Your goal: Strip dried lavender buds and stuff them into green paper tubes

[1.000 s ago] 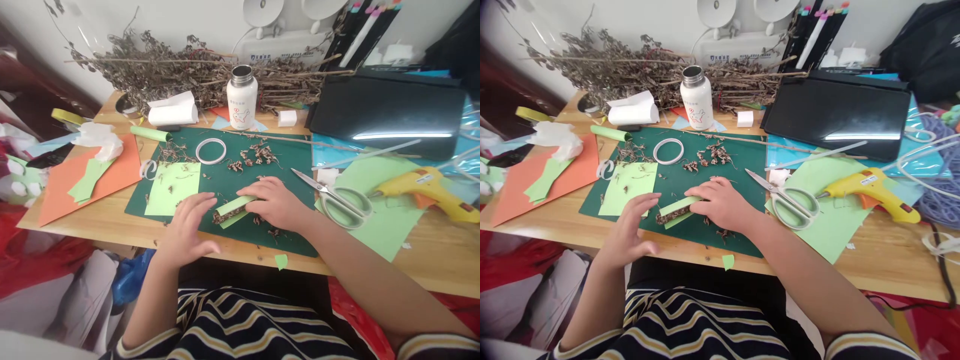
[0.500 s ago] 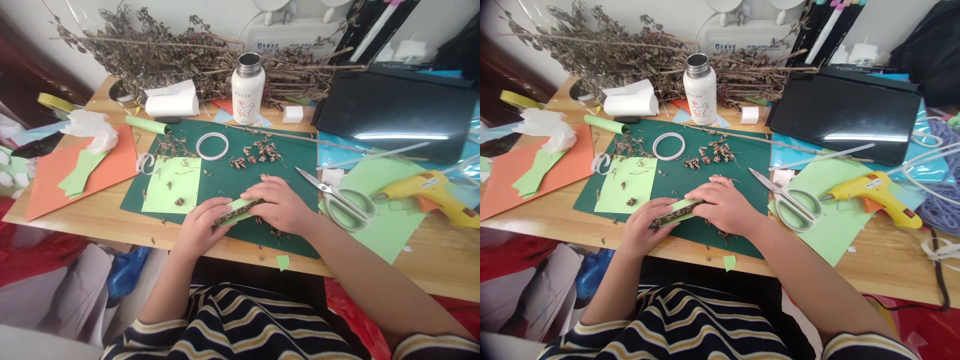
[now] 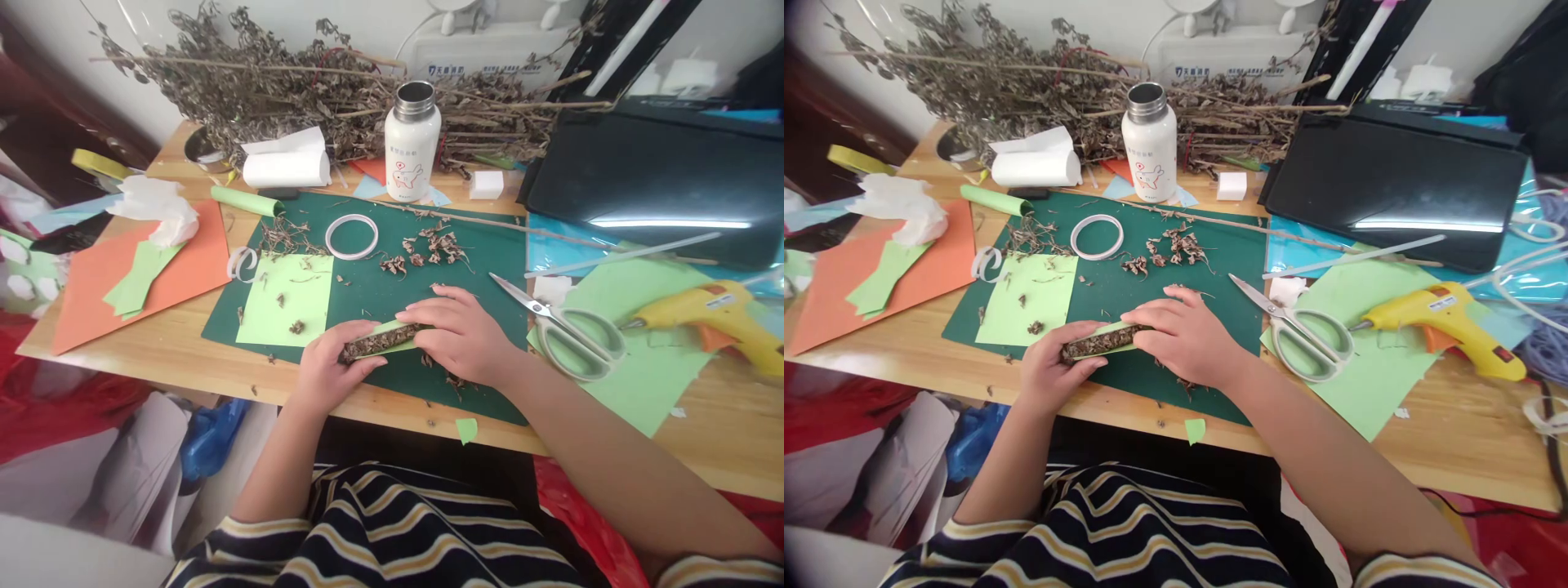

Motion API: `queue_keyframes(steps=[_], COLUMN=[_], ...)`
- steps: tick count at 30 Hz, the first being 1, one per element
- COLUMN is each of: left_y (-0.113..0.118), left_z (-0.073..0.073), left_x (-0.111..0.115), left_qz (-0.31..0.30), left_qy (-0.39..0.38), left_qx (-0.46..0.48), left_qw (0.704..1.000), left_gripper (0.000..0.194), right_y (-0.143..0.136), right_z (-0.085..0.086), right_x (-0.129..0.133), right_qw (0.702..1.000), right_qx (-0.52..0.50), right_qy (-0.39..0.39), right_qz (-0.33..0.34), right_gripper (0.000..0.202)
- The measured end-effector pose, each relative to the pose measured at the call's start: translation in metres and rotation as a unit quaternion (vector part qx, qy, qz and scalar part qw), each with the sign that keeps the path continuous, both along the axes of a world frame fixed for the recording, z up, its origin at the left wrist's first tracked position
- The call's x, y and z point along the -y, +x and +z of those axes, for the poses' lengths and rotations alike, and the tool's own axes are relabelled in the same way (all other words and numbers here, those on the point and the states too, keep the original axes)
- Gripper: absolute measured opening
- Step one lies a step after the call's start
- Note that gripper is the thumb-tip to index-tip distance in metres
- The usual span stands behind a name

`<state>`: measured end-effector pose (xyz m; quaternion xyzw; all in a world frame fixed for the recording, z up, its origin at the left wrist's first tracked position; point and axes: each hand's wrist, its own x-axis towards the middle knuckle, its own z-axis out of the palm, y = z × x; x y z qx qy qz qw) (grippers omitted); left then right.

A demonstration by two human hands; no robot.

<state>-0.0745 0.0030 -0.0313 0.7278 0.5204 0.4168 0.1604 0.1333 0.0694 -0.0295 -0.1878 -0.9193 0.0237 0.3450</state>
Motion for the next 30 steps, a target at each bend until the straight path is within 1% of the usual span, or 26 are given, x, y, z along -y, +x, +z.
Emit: queue_keyframes(steps=[2, 5, 7, 9, 12, 14, 21, 24, 30], left_y=[-0.0008, -0.0038, -0.0055, -0.0061, -0.0048, -0.0035, -0.0026, -0.0027, -0.0012], left_z=[-0.0007, -0.0022, -0.0030, -0.0030, -0.0013, 0.0001, 0.0006, 0.0007, 0.0002], left_x=[0.0006, 0.0020, 0.0026, 0.0024, 0.0006, -0.0012, -0.0035, -0.0030, -0.0031], left_qz=[0.015, 0.010, 0.010, 0.028, 0.067, 0.084, 0.105, 0.097, 0.055], left_qy=[-0.040, -0.088, -0.096, -0.109, -0.157, -0.179, -0.186, -0.193, -0.183], left_qx=[0.015, 0.060, 0.103, 0.139, 0.160, 0.164, 0.173, 0.182, 0.233], left_qw=[0.999, 0.994, 0.990, 0.984, 0.972, 0.967, 0.962, 0.959, 0.953], left_gripper=[0.036, 0.045, 0.043, 0.038, 0.029, 0.026, 0.024, 0.024, 0.020], right_y=[-0.0001, -0.0010, -0.0018, -0.0023, -0.0025, -0.0025, -0.0019, -0.0014, -0.0016], right_z=[-0.0002, 0.0001, 0.0004, 0.0004, -0.0007, -0.0018, -0.0019, -0.0017, -0.0023], right_x=[0.0002, 0.0008, 0.0009, 0.0009, 0.0009, 0.0011, 0.0016, 0.0010, 0.0002], right_qw=[1.000, 1.000, 1.000, 1.000, 1.000, 1.000, 0.999, 1.000, 1.000], right_qx=[0.003, 0.003, 0.007, 0.010, 0.021, 0.027, 0.039, 0.024, -0.008], right_qy=[0.001, 0.005, 0.011, 0.016, 0.016, 0.013, 0.001, 0.012, 0.022], right_qz=[-0.015, -0.026, -0.024, -0.017, -0.005, -0.001, 0.002, 0.005, 0.007], right_gripper=[0.019, 0.017, 0.017, 0.018, 0.020, 0.021, 0.021, 0.021, 0.016])
